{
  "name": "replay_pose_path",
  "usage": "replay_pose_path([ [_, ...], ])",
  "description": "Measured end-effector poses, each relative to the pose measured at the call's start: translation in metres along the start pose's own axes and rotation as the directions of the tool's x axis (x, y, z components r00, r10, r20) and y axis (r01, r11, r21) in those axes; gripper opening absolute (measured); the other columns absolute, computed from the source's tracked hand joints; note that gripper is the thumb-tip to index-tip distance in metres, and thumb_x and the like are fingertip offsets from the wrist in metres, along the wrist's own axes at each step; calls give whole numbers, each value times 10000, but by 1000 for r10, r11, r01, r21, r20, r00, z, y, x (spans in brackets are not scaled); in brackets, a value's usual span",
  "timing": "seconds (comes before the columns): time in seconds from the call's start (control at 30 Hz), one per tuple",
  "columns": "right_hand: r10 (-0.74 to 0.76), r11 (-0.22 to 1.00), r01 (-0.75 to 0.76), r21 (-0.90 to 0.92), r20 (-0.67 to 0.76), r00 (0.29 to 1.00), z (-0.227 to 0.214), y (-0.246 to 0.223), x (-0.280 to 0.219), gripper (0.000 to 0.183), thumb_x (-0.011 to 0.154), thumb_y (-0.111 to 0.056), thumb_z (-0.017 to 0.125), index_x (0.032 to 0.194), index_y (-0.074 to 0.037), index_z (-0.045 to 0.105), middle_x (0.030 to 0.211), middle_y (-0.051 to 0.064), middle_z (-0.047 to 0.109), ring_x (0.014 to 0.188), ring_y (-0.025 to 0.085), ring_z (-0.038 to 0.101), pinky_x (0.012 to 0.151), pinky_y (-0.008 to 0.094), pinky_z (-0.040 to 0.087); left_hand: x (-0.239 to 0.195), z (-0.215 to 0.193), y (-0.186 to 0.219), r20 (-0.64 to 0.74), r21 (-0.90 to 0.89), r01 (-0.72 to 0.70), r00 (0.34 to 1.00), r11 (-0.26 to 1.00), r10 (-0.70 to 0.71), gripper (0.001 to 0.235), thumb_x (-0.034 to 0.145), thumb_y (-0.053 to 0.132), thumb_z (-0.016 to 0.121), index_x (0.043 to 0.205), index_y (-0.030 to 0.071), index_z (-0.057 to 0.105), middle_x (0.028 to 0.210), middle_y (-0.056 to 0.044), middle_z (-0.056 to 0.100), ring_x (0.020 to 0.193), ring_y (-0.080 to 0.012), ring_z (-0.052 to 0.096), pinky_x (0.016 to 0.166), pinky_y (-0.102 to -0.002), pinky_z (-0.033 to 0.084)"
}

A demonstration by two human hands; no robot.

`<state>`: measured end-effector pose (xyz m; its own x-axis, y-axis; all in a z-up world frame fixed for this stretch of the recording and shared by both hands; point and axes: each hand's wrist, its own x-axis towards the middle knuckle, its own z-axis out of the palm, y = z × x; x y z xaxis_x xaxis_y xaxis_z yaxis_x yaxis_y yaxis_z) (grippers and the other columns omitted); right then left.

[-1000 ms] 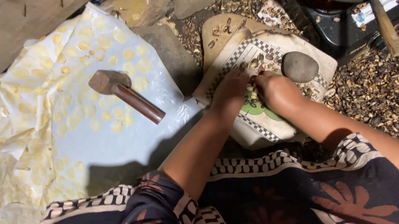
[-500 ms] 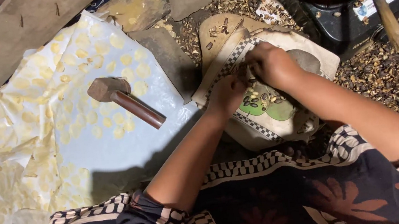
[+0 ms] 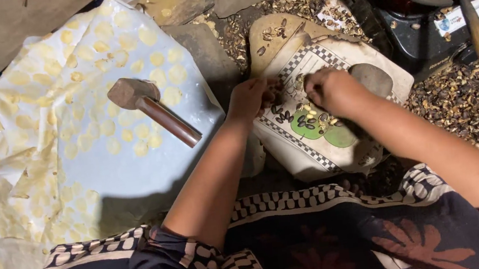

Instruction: Manually processing nuts by grinding them with a stone and cracking them with a wooden mallet

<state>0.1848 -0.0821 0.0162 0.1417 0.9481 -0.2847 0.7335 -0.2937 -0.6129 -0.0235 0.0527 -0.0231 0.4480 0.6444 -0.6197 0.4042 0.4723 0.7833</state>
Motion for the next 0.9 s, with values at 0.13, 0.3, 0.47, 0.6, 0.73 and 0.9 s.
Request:
replay_pose_path([
  [0.13, -11, 961, 23, -276, 43, 999, 20, 5, -2, 267, 860, -229, 708, 1099, -119, 745, 1002, 170, 749, 935, 387, 756, 818, 489, 620, 6, 4, -5, -93, 96, -133, 985, 986, 142, 409, 995, 420, 648, 1157, 62, 761, 903, -193, 747, 754, -281, 756, 592, -430, 658],
  [0.3, 73, 955, -37, -294, 112, 991, 8, -10, -9, 323, 865, -245, 719, 1151, -105, 775, 1142, 179, 716, 1010, 411, 744, 866, 515, 615, -22, 25, 5, 6, 418, -303, 944, 856, 331, 279, 891, 377, 723, 1039, 154, 798, 973, -142, 780, 987, -379, 738, 792, -482, 573],
  [0.47, 103, 978, -84, -193, 86, 991, -6, 14, -16, 274, 891, -208, 709, 1153, -146, 762, 1080, 176, 727, 1013, 419, 732, 865, 514, 610, -40, 67, 8, 120, 386, -185, 981, 904, 150, 261, 877, 322, 563, 1008, 213, 761, 982, -47, 765, 995, -233, 723, 891, -369, 548],
  [0.6, 112, 988, -99, -118, 102, 988, -39, -23, -65, 218, 808, -213, 735, 1013, -150, 772, 990, 201, 748, 963, 456, 730, 820, 560, 605, -75, 70, 52, 124, 575, 5, 988, 818, -93, 388, 934, 454, 419, 1060, 160, 639, 1129, -87, 719, 1084, -302, 726, 982, -480, 526],
  [0.73, 118, 968, -93, -234, 95, 988, 15, 12, -66, 255, 844, -274, 728, 1080, -179, 737, 1006, 138, 733, 938, 383, 751, 814, 508, 626, -30, 75, -19, 405, 788, -481, 875, 385, 266, 181, 939, 76, 579, 1099, 20, 643, 1102, -144, 618, 995, -387, 731, 820, -515, 625],
  [0.9, 161, 959, -127, -252, 120, 980, 19, 26, -72, 245, 827, -282, 750, 1002, -111, 749, 937, 160, 733, 922, 409, 751, 816, 517, 618, -11, 89, -2, 154, 828, -112, 988, 549, -31, 243, 1036, 205, 496, 1202, 172, 670, 1198, -75, 636, 1049, -341, 725, 891, -467, 590],
])
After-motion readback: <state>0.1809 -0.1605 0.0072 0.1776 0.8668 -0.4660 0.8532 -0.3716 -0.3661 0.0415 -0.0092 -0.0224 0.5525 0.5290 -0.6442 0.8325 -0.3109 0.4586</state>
